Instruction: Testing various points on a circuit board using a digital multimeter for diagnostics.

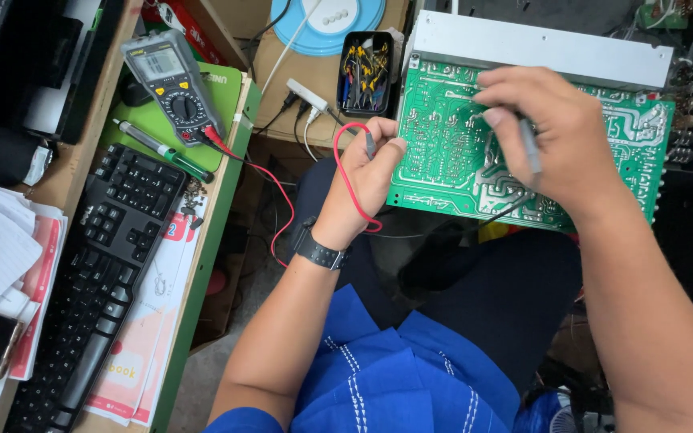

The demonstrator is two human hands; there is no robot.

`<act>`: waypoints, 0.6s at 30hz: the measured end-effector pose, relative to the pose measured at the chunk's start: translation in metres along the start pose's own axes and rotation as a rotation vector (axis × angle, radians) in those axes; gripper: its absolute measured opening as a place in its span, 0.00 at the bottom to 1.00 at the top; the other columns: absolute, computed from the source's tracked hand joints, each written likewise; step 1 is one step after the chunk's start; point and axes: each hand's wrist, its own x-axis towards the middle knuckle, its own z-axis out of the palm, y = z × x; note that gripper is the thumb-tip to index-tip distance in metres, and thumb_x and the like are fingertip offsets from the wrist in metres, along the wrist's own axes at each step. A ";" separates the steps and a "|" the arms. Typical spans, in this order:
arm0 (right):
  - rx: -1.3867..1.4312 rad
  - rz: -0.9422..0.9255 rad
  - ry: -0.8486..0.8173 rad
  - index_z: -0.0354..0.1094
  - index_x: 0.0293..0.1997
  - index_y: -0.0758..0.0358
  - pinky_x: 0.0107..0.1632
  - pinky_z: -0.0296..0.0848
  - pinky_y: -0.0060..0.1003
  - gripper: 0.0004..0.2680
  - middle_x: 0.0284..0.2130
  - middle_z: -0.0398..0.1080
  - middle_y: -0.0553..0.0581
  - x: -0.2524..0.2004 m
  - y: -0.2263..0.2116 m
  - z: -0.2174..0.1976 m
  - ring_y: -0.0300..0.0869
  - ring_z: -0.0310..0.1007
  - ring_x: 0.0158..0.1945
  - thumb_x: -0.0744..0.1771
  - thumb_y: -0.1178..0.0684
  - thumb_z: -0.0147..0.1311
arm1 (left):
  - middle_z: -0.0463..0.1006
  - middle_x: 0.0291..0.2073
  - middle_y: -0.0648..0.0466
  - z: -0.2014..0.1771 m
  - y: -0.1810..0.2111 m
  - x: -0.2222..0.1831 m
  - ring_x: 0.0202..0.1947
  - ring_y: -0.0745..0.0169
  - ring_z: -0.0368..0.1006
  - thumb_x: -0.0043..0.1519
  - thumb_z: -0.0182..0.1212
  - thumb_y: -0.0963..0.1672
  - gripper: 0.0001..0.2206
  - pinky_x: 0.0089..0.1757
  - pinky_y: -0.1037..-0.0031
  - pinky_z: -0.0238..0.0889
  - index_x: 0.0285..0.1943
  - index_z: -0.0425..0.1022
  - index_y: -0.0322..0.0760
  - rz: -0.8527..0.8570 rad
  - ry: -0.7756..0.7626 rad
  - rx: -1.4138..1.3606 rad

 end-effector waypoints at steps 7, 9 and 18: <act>0.373 0.224 0.036 0.70 0.69 0.87 0.60 0.83 0.47 0.40 0.69 0.58 0.77 -0.012 -0.004 0.000 0.62 0.79 0.63 0.79 0.25 0.25 | 0.86 0.49 0.51 -0.010 0.000 -0.002 0.53 0.59 0.82 0.79 0.42 0.54 0.23 0.52 0.67 0.75 0.60 0.80 0.39 0.226 0.156 0.127; 0.219 0.393 0.038 0.77 0.68 0.68 0.52 0.75 0.43 0.49 0.44 0.63 0.62 -0.017 -0.006 -0.001 0.46 0.71 0.41 0.72 0.10 0.08 | 0.73 0.32 0.57 -0.017 0.018 -0.008 0.38 0.60 0.77 0.81 0.30 0.56 0.30 0.46 0.66 0.70 0.59 0.79 0.37 0.331 0.298 0.262; 0.276 0.451 0.012 0.82 0.63 0.65 0.43 0.72 0.30 0.10 0.45 0.82 0.56 -0.008 -0.025 -0.001 0.36 0.76 0.39 0.74 0.59 0.64 | 0.81 0.32 0.57 -0.003 0.035 -0.010 0.32 0.71 0.78 0.74 0.65 0.46 0.06 0.34 0.78 0.75 0.48 0.78 0.42 0.197 0.201 -0.053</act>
